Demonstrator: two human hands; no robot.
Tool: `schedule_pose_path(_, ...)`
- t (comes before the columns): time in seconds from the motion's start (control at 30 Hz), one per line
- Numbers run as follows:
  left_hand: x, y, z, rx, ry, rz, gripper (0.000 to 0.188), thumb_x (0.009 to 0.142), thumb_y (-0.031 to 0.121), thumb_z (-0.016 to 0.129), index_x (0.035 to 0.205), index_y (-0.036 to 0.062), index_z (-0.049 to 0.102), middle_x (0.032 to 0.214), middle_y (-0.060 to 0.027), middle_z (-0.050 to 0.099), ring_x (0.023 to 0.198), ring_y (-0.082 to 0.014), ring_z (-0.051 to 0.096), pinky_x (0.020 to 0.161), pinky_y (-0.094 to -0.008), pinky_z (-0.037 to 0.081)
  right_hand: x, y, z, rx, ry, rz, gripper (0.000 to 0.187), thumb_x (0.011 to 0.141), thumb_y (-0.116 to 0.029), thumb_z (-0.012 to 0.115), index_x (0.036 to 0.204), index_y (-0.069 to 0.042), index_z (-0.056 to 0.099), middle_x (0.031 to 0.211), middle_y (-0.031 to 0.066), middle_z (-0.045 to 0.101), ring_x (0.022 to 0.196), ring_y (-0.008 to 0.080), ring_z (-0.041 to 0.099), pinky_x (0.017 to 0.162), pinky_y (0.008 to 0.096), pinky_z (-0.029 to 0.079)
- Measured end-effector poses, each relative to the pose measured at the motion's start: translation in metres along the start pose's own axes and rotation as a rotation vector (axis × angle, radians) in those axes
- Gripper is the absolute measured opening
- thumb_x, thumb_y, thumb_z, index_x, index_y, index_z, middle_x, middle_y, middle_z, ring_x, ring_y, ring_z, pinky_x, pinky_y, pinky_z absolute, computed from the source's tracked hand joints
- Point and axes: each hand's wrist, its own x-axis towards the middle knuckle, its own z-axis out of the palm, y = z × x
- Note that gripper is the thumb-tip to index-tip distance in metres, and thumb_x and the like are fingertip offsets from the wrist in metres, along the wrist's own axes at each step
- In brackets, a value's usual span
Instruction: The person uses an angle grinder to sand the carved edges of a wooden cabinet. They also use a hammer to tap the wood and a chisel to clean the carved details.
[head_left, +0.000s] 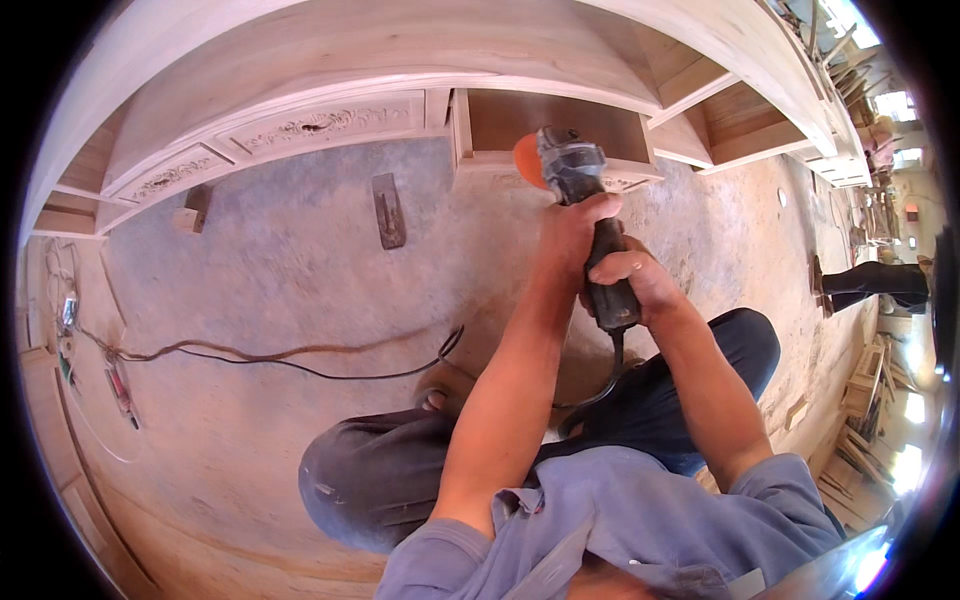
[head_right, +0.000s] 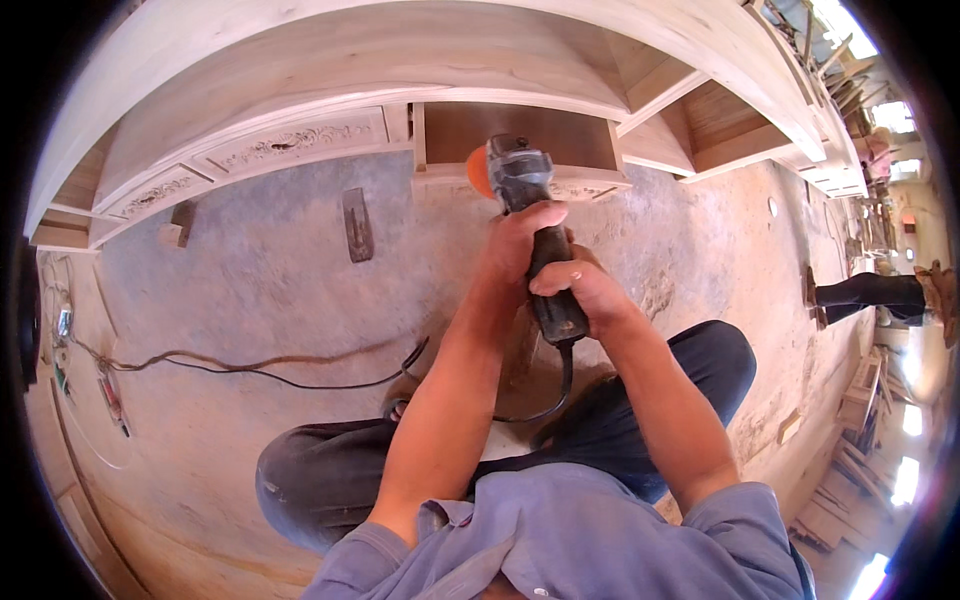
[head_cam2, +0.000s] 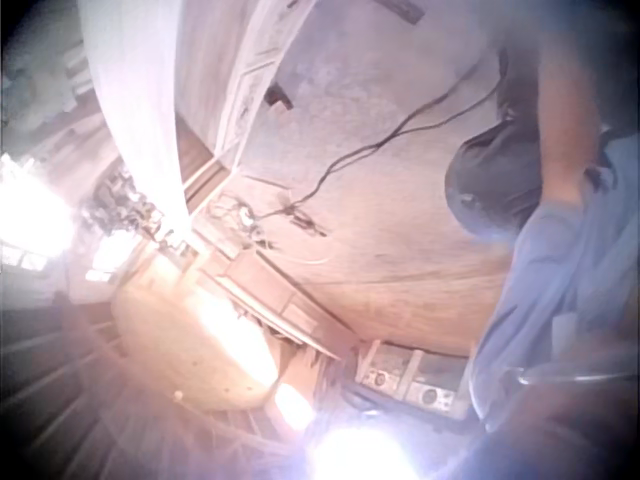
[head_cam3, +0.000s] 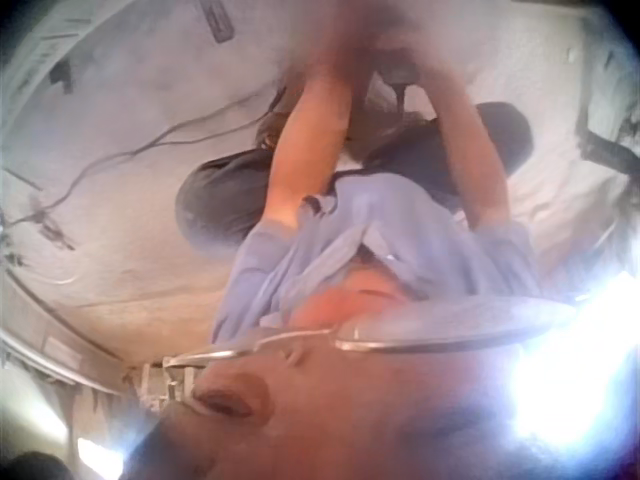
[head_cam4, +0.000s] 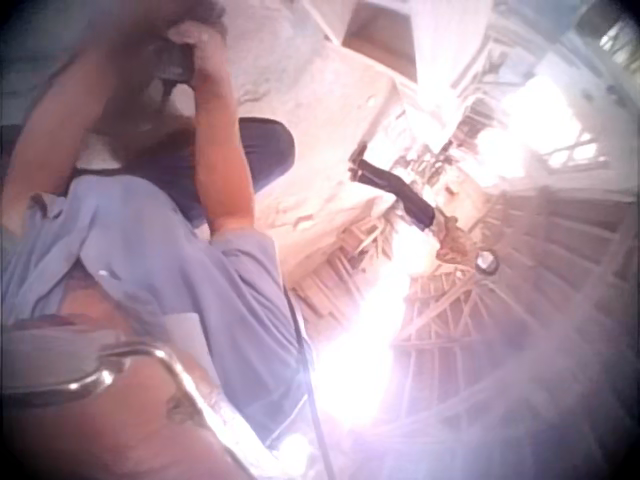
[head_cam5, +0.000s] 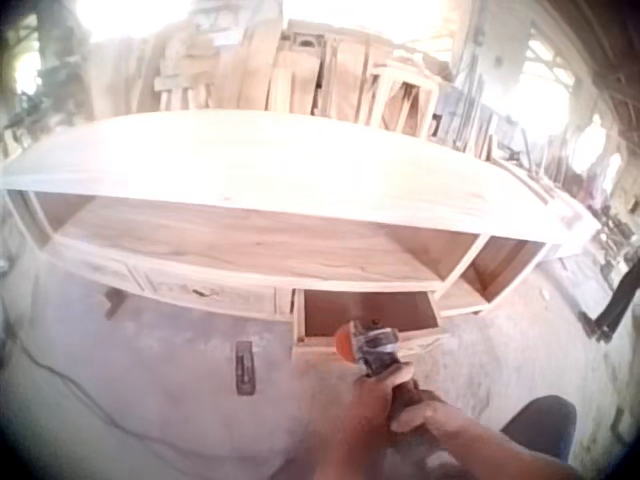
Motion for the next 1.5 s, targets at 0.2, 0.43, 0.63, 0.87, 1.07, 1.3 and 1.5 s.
schedule_pose_path(0.2, -0.011, 0.008, -0.036, -0.11, 0.068, 0.09, 0.022, 0.082, 0.023, 0.072, 0.09, 0.0021, 0.069, 0.078, -0.0079, 0.066, 0.067, -0.0175, 0.063, 0.063, -0.0324, 0.05, 0.007, -0.005, 0.04, -0.048, -0.029, 0.022, 0.046, 0.066, -0.014, 0.067, 0.108, 0.002, 0.059, 0.087, 0.011, 0.065, 0.07, 0.0231, 0.064, 0.064, 0.0346, 0.055)
schedule_pose_path(0.43, -0.018, 0.015, -0.038, -0.059, 0.068, 0.083, 0.026, 0.084, 0.025, 0.072, 0.098, 0.0044, 0.069, 0.083, -0.0046, 0.065, 0.072, -0.0168, 0.062, 0.068, -0.0306, 0.049, 0.016, -0.002, 0.037, -0.054, -0.088, 0.039, 0.056, 0.064, -0.011, 0.067, 0.118, 0.002, 0.057, 0.094, 0.0097, 0.063, 0.08, 0.0197, 0.062, 0.072, 0.0333, 0.054)
schedule_pose_path(0.63, -0.017, 0.02, -0.047, -0.148, -0.01, 0.15, 0.026, 0.081, 0.023, 0.073, 0.097, 0.0098, 0.059, 0.081, -0.003, 0.061, 0.074, -0.0171, 0.061, 0.069, -0.033, 0.051, 0.021, -0.006, 0.045, -0.071, -0.131, -0.041, 0.066, 0.068, -0.01, 0.07, 0.13, 0.0, 0.049, 0.094, 0.0076, 0.062, 0.08, 0.0175, 0.063, 0.072, 0.0319, 0.054)
schedule_pose_path(0.87, -0.004, 0.003, -0.019, -0.118, 0.142, 0.025, 0.023, 0.084, 0.02, 0.07, 0.091, -0.0016, 0.069, 0.082, -0.0077, 0.067, 0.07, -0.0171, 0.064, 0.066, -0.0307, 0.05, 0.001, -0.017, 0.025, -0.059, 0.013, 0.029, 0.076, 0.064, -0.011, 0.072, 0.133, 0.003, 0.042, 0.095, 0.0122, 0.062, 0.076, 0.0197, 0.063, 0.065, 0.0325, 0.053)
schedule_pose_path(1.07, 0.02, -0.025, 0.024, -0.067, -0.045, -0.122, 0.02, 0.083, 0.019, 0.072, 0.086, -0.0009, 0.07, 0.076, -0.008, 0.067, 0.066, -0.0166, 0.063, 0.063, -0.0308, 0.05, -0.011, 0.001, -0.028, 0.056, 0.143, -0.031, 0.074, 0.065, -0.005, 0.069, 0.135, -0.001, 0.043, 0.098, 0.0127, 0.062, 0.081, 0.021, 0.063, 0.07, 0.034, 0.054)
schedule_pose_path(1.3, 0.062, -0.069, 0.072, 0.019, -0.171, -0.171, 0.024, 0.083, 0.022, 0.072, 0.089, -0.0007, 0.066, 0.077, -0.0091, 0.066, 0.064, -0.0187, 0.063, 0.062, -0.0326, 0.05, -0.035, 0.0, -0.078, 0.177, 0.243, 0.005, 0.039, 0.069, -0.008, 0.065, 0.105, 0.003, 0.058, 0.081, 0.0139, 0.064, 0.061, 0.026, 0.065, 0.056, 0.0379, 0.056)
schedule_pose_path(1.5, 0.055, -0.063, 0.064, 0.022, -0.129, -0.141, 0.025, 0.08, 0.023, 0.073, 0.084, -0.0016, 0.07, 0.078, -0.0084, 0.068, 0.067, -0.0176, 0.062, 0.064, -0.0325, 0.049, -0.032, 0.004, -0.073, 0.175, 0.224, 0.022, 0.04, 0.069, -0.008, 0.068, 0.106, 0.003, 0.058, 0.082, 0.0134, 0.064, 0.063, 0.0255, 0.065, 0.058, 0.0379, 0.056)
